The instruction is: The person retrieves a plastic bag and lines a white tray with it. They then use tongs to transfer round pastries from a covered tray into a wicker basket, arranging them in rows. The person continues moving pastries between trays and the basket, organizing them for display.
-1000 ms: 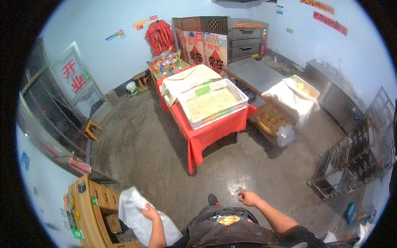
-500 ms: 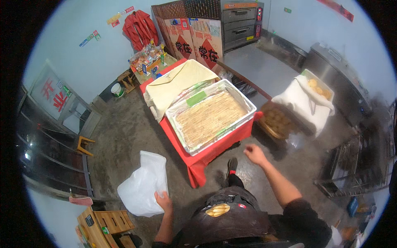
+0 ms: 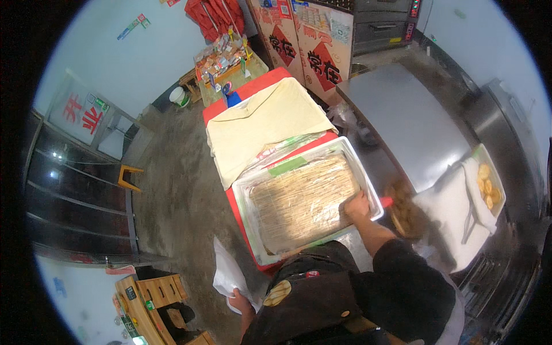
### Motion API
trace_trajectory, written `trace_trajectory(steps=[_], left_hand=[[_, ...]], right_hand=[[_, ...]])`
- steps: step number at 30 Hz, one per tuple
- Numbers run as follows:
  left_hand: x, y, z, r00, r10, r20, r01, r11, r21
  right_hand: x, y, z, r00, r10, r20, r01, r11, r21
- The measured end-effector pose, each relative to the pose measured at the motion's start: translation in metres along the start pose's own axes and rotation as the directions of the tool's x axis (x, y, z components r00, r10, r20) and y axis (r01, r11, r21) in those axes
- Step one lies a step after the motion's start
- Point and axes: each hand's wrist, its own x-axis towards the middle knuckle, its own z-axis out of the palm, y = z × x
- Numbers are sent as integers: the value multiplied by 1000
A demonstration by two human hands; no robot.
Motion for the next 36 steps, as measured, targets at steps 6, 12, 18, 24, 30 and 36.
trace_trajectory(steps=[6,12,18,24,30,36], left_hand=[[-1,41,37,999,39,-16,-36,990,137],[31,77,71,998,40,59,-47,989,139],[61,109,98,981,116,159,-129,989,76],[81,111,108,960,-26,279,17,999,36],[109,76,101,939,33,343,-11,998,-67],[116,94,97,926,145,349,-50,962,-268]], right_hand=[[3,-2,10,997,81,-4,-81,995,53],[-3,-12,9,973,106,-206,-82,989,123],[-38,-97,-34,994,-104,-37,103,761,640],[-137,-239,-145,687,-722,83,308,393,866],[-68,-246,-231,863,-493,-112,361,446,819],[26,-134,-356,880,-319,-353,475,547,690]])
